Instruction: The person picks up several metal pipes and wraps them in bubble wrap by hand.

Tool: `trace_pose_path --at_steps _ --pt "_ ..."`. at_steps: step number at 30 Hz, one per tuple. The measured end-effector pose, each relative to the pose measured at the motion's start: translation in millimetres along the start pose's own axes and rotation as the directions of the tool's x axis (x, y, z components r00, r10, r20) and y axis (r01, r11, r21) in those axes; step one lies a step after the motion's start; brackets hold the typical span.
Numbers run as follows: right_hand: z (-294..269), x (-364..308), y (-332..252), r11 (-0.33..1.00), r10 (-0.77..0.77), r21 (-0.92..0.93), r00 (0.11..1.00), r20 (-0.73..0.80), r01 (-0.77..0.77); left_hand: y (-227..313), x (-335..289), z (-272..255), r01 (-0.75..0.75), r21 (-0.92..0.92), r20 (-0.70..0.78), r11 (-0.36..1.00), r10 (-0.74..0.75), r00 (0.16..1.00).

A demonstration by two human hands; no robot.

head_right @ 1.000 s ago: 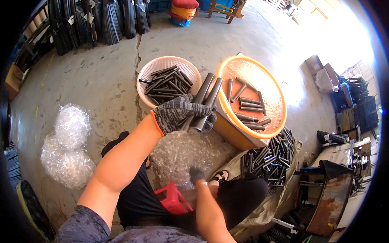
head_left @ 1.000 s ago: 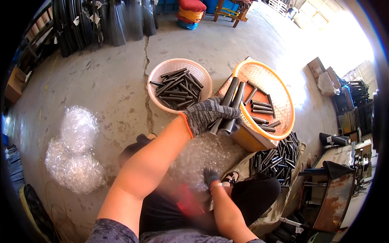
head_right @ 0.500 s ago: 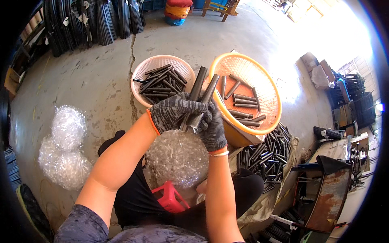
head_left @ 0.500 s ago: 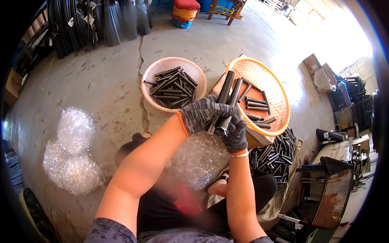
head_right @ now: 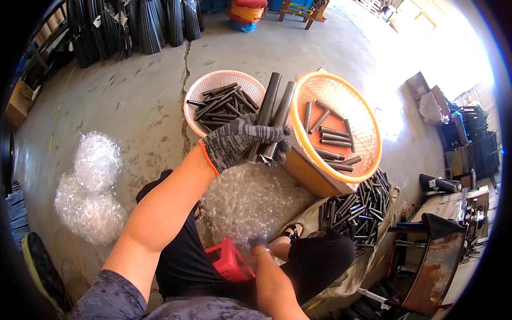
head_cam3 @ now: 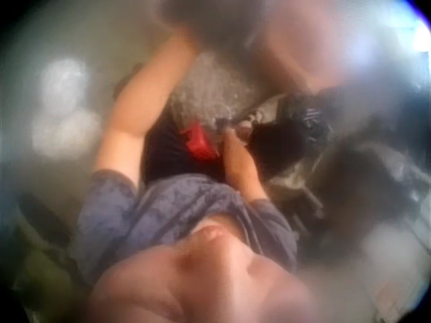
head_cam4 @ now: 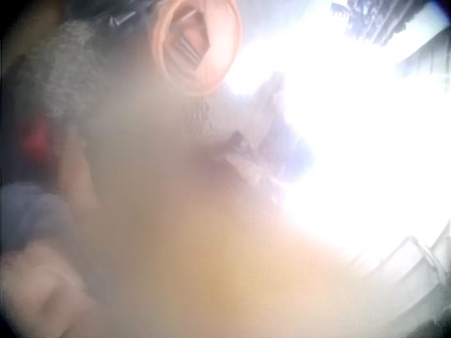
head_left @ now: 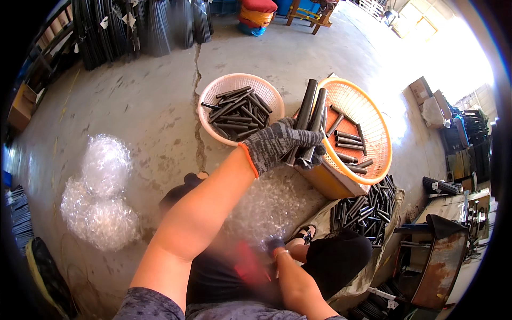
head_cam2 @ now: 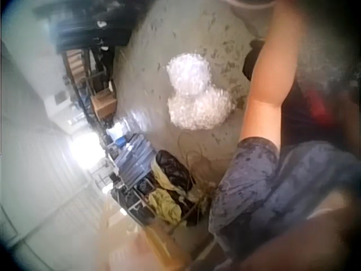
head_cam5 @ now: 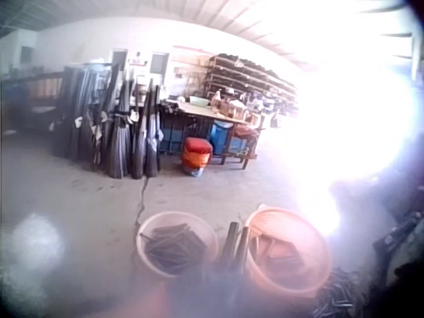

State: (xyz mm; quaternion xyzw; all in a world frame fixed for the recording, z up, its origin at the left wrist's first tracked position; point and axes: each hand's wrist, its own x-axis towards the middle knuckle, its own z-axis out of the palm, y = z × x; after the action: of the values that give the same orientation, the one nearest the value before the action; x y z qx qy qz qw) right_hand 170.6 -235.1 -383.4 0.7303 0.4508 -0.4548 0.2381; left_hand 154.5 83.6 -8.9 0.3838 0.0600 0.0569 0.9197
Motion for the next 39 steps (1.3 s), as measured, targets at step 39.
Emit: trace_pose_path --at_steps 39 --pt "-301.0 -127.9 -19.0 -0.235 0.094 0.458 0.489 -0.867 0.857 -8.5 7.3 13.5 0.082 -0.036 0.037 0.996 -0.080 0.996"
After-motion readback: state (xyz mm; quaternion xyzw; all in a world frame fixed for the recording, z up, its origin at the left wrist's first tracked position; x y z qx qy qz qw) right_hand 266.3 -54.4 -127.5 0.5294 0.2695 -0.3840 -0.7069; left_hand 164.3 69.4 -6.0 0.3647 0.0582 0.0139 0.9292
